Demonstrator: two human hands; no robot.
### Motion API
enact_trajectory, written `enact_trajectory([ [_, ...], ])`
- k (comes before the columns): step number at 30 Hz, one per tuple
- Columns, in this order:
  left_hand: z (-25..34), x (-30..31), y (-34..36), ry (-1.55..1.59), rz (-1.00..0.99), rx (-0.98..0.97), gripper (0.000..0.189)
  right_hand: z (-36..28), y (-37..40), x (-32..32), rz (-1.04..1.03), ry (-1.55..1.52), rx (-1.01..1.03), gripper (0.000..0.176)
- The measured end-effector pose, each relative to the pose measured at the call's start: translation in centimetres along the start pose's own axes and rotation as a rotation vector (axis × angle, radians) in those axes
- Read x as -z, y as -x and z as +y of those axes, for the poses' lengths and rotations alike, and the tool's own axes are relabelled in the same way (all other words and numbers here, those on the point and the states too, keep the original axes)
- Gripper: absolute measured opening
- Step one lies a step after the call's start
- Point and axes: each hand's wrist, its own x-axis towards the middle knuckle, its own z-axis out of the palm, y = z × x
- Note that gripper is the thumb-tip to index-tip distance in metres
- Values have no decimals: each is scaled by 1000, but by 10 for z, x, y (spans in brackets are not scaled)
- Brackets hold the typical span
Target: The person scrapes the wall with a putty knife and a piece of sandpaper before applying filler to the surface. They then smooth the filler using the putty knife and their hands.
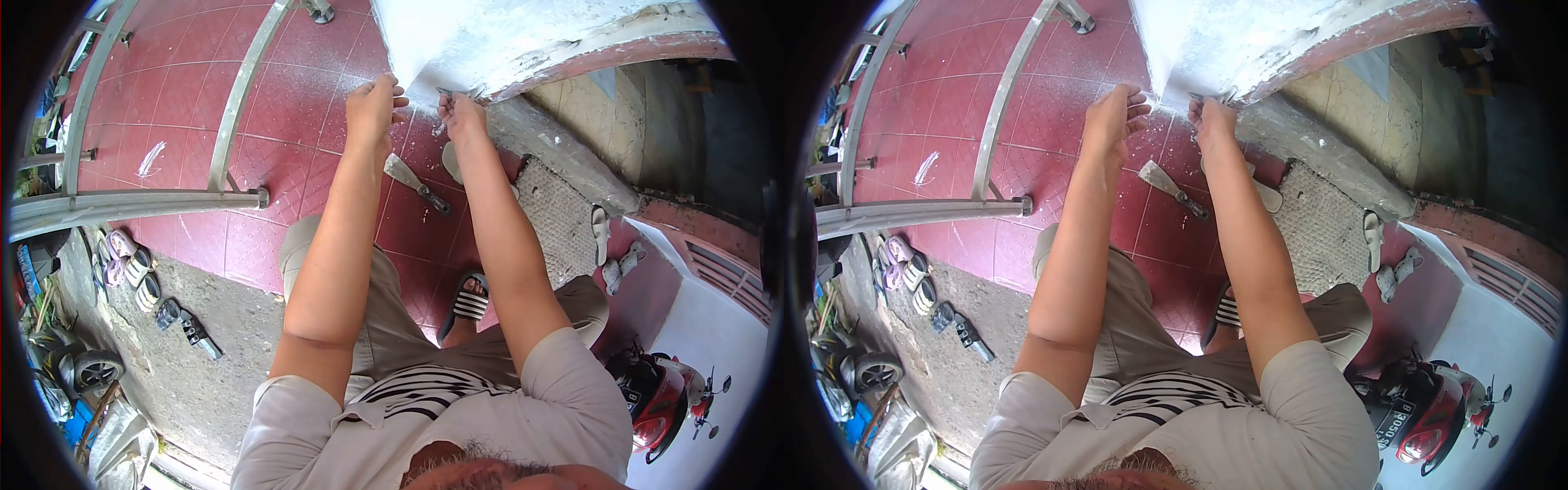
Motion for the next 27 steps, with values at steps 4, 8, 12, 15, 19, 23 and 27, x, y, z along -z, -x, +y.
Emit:
enact_trajectory([
  [4, 2, 0, -3, 29, 25, 25, 32, -12, 28, -4, -4, 9, 45, 11],
  [8, 1, -5, -2, 61, 18, 30, 31, -4, 16, -14, 59, 37, -10, 13],
  [12, 4, -4, -4, 67, 27, 43, 31, -14, 31, -14, 22, 52, 63, 12],
  [15, 1, -4, -1, 72, 14, 31, 31, -6, 28, -8, 44, 58, 116, 11],
  [19, 4, -2, -1, 97, 12, 33, 31, -4, 18, -11, 44, 90, 37, 13],
  [23, 2, 0, -5, 118, 24, 11, 30, -7, 32, -14, 23, 63, 128, 11],
  [27, 6, 0, 0, 122, 8, 7, 30, 3, 13, -14, 63, 76, 59, 13],
])
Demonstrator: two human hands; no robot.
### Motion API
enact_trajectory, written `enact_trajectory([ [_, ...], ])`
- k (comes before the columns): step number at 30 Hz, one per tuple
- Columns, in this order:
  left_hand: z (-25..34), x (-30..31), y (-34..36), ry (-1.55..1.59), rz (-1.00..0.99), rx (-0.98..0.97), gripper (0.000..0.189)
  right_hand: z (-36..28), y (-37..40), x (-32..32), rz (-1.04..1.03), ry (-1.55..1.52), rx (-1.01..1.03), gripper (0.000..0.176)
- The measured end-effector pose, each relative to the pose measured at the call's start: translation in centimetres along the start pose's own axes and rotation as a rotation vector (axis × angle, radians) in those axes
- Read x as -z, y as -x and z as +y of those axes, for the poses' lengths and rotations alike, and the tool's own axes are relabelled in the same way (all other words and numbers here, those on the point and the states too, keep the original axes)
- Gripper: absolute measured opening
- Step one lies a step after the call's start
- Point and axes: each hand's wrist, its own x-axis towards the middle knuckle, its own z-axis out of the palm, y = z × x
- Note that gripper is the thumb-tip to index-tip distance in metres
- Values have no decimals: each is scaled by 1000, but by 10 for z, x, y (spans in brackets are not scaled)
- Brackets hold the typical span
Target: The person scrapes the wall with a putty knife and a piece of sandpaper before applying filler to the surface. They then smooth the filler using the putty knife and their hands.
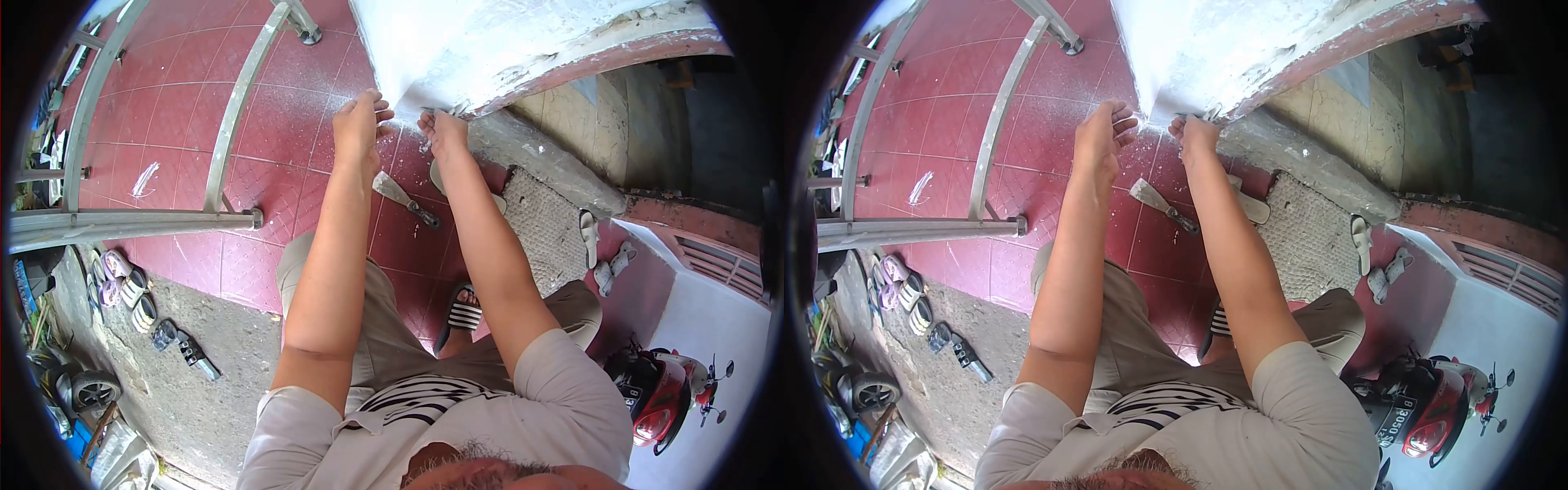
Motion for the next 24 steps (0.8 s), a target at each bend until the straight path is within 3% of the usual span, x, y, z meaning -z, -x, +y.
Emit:
enact_trajectory([
  [4, 0, 2, -2, 17, 19, 10, 31, -2, 15, 8, -62, -51, 102, 12],
  [8, 2, 1, 2, 2, -4, 17, 32, 6, -4, -3, 13, 58, -13, 15],
  [12, 3, 3, -1, 8, 9, 21, 34, -4, 20, 6, -55, -2, 101, 16],
  [15, -3, 2, -5, 6, -11, 12, 33, 15, -12, 4, -14, 64, 40, 18],
  [19, 2, -1, -5, 11, 9, 20, 33, -6, 12, 0, -47, 32, 35, 19],
  [21, -2, 0, -5, 11, -14, 13, 33, -10, 31, 3, -57, -21, 146, 19],
  [24, -6, -3, -5, 16, -28, 16, 33, 4, 1, 1, -11, 30, 19, 20],
])
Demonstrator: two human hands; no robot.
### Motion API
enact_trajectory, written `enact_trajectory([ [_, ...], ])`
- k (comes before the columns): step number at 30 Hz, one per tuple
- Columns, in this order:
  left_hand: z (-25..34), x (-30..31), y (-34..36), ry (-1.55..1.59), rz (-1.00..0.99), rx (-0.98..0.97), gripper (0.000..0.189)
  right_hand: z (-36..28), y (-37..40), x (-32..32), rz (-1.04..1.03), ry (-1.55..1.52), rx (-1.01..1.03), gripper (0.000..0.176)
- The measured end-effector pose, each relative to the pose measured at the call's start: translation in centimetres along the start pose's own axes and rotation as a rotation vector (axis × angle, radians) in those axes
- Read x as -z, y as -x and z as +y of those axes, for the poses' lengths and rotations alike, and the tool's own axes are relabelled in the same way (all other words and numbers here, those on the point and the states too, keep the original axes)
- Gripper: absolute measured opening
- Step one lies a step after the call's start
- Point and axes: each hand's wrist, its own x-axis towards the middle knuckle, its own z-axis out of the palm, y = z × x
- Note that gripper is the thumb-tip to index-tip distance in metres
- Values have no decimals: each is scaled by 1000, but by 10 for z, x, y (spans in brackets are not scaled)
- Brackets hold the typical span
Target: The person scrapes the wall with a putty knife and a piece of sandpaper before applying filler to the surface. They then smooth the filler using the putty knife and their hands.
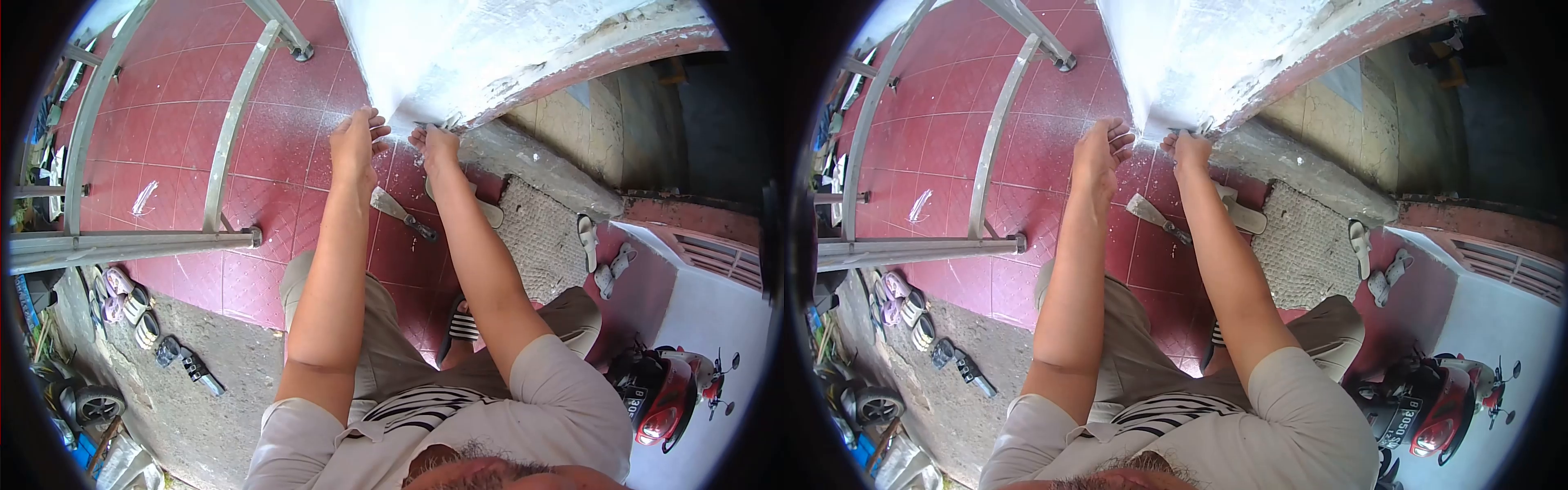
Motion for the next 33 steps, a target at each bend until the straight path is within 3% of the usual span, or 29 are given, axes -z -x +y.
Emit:
enact_trajectory([
  [8, 0, 0, -6, 15, 18, 2, 32, -30, 38, -6, -18, 66, 227, 22],
  [10, -3, -2, -6, 14, 11, 12, 32, -39, 39, -2, -42, -6, 83, 23],
  [15, -2, -4, -6, 21, 7, 3, 31, -38, 37, 1, -85, 55, 144, 20],
  [17, -2, -5, -3, 27, 9, 8, 31, -16, 16, -3, 3, 29, -8, 21],
  [20, 3, -1, -4, 34, 24, 4, 31, -24, 28, -3, -89, -6, 107, 26],
  [24, 3, 4, -4, 32, 20, -5, 32, -32, 51, -13, -13, 118, 255, 27],
  [26, 5, 4, -5, 33, 20, -11, 32, -34, 50, -14, 4, 135, 240, 25],
  [28, 3, 1, -5, 30, 8, -8, 32, -43, 51, -11, -80, -53, 97, 23],
  [32, -3, 3, -8, 43, 17, 6, 31, -41, 49, -15, -86, -19, 157, 21],
  [33, -1, 2, -9, 44, 14, -6, 31, -32, 41, -18, -67, -14, 84, 20],
])
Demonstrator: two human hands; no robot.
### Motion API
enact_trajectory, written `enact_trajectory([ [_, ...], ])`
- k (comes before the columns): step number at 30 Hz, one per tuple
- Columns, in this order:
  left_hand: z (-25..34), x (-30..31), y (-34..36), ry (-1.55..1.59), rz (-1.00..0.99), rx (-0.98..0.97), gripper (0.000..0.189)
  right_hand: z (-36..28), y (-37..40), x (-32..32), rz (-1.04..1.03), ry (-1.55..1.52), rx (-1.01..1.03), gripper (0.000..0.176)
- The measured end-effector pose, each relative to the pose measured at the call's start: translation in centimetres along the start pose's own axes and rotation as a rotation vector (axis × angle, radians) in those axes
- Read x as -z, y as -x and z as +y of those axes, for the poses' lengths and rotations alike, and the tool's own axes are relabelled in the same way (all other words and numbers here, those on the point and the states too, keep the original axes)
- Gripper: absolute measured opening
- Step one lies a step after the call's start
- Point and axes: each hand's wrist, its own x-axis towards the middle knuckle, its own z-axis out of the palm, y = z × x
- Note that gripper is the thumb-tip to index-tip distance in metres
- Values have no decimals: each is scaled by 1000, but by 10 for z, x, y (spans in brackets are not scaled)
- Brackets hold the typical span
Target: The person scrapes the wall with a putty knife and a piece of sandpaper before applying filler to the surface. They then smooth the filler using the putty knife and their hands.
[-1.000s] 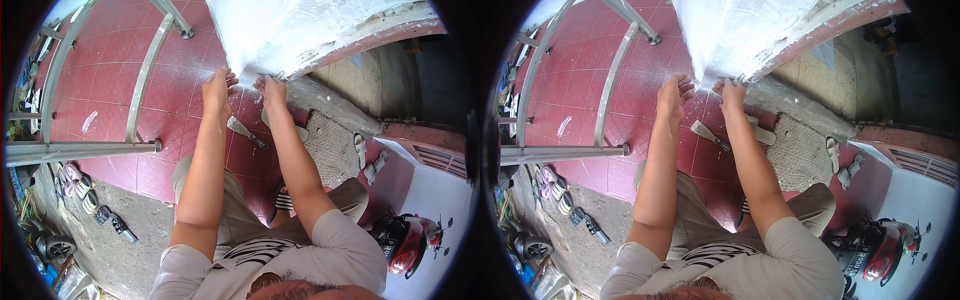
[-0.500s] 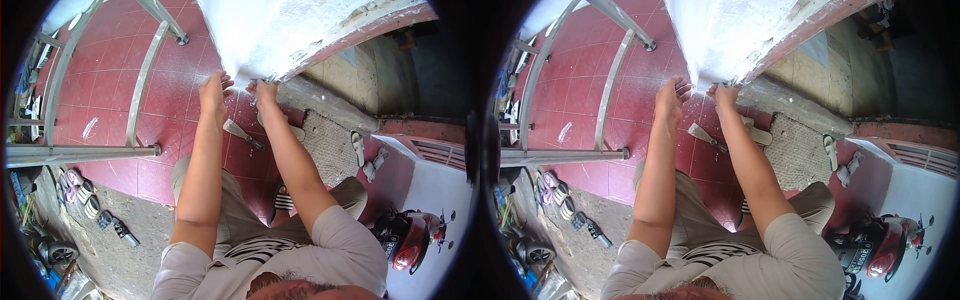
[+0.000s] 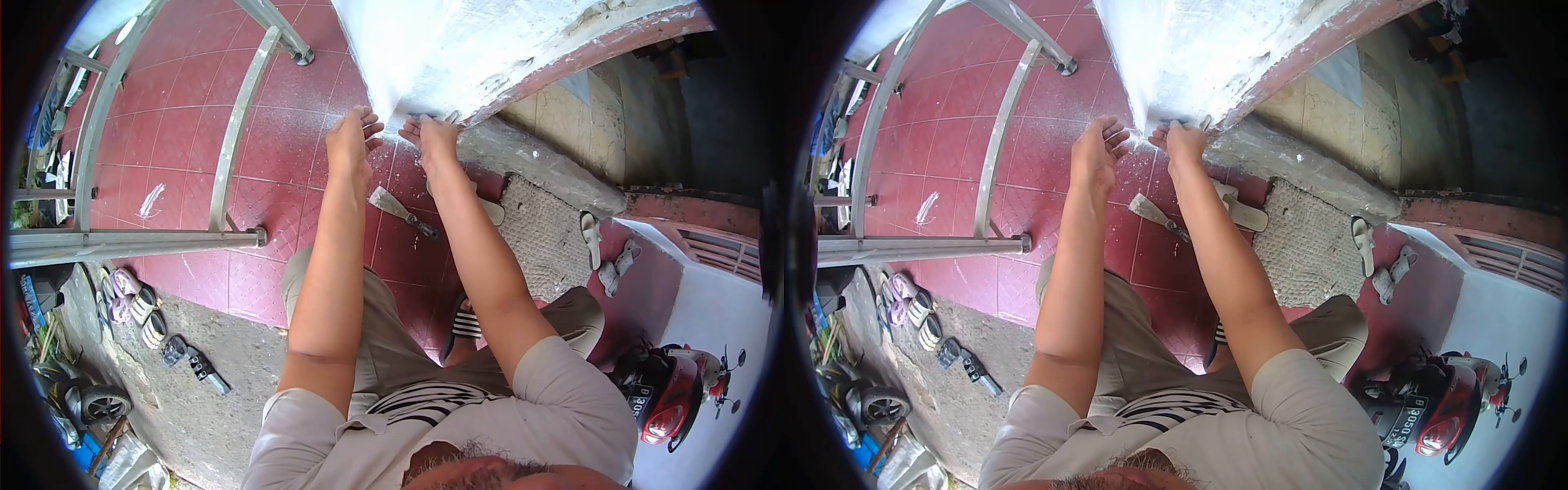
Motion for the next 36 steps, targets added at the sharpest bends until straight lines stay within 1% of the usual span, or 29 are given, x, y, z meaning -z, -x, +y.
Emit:
enact_trajectory([
  [1, 2, -1, 2, -5, 1, -5, 31, 13, -11, -1, 17, 2, -75, 19],
  [2, 3, -2, 4, -14, 1, -1, 31, 22, -18, -4, 31, 43, -69, 17],
  [4, 4, 3, 3, -30, 6, 8, 31, 35, -31, -7, 30, 9, -83, 16],
  [7, -4, 5, 2, -14, -9, 7, 31, 51, -38, 5, 52, 13, -107, 16],
  [9, 0, 6, -2, 6, 0, 6, 30, 59, -43, 2, 36, 24, -114, 16],
  [11, 6, 4, 0, -5, 5, 0, 30, 62, -44, -2, -22, -39, -77, 16],
  [13, 1, 7, 1, -20, 1, -7, 30, 70, -47, -3, 7, -22, -86, 17],
  [14, 1, 7, 0, -3, -1, -2, 31, 71, -49, -4, -12, -21, -119, 18],
  [16, 0, 4, 2, -12, -9, 2, 30, 71, -52, -2, -49, -65, -192, 18],
  [19, 2, 5, 3, -9, -8, 0, 30, 73, -54, -4, -82, -133, -182, 16],
  [20, 2, 6, 3, -2, -9, 0, 30, 66, -42, -7, -77, -132, -185, 16],
  [22, 3, 7, -2, -3, 0, -7, 30, 60, -31, -12, -97, -242, -131, 15],
  [23, 0, 7, -1, -13, 6, -10, 30, 67, -34, -9, -84, -242, -137, 15],
  [25, -2, 4, -1, -25, -9, 3, 30, 65, -41, -17, 17, -242, -201, 15],
  [26, -1, 5, -1, -28, -14, 11, 30, 63, -41, -19, 12, -245, -202, 15],
  [28, 1, 7, -2, -14, -15, 3, 30, 56, -41, -12, 15, -170, -142, 16],
  [29, 1, 8, -2, 3, -14, -2, 30, 49, -35, -5, 16, -165, -145, 16],
  [31, 2, 9, -5, 0, 1, -2, 30, 40, -30, 11, 98, -197, -92, 15],
  [32, 1, 8, -5, -6, 5, -2, 31, 44, -36, 18, 115, -193, -109, 16],
  [33, -2, 7, -4, -7, -1, 6, 31, 45, -38, 24, 125, -193, -107, 16],
  [36, 0, 2, -9, 5, -22, 21, 31, 30, -43, 26, 62, -102, -84, 16],
])
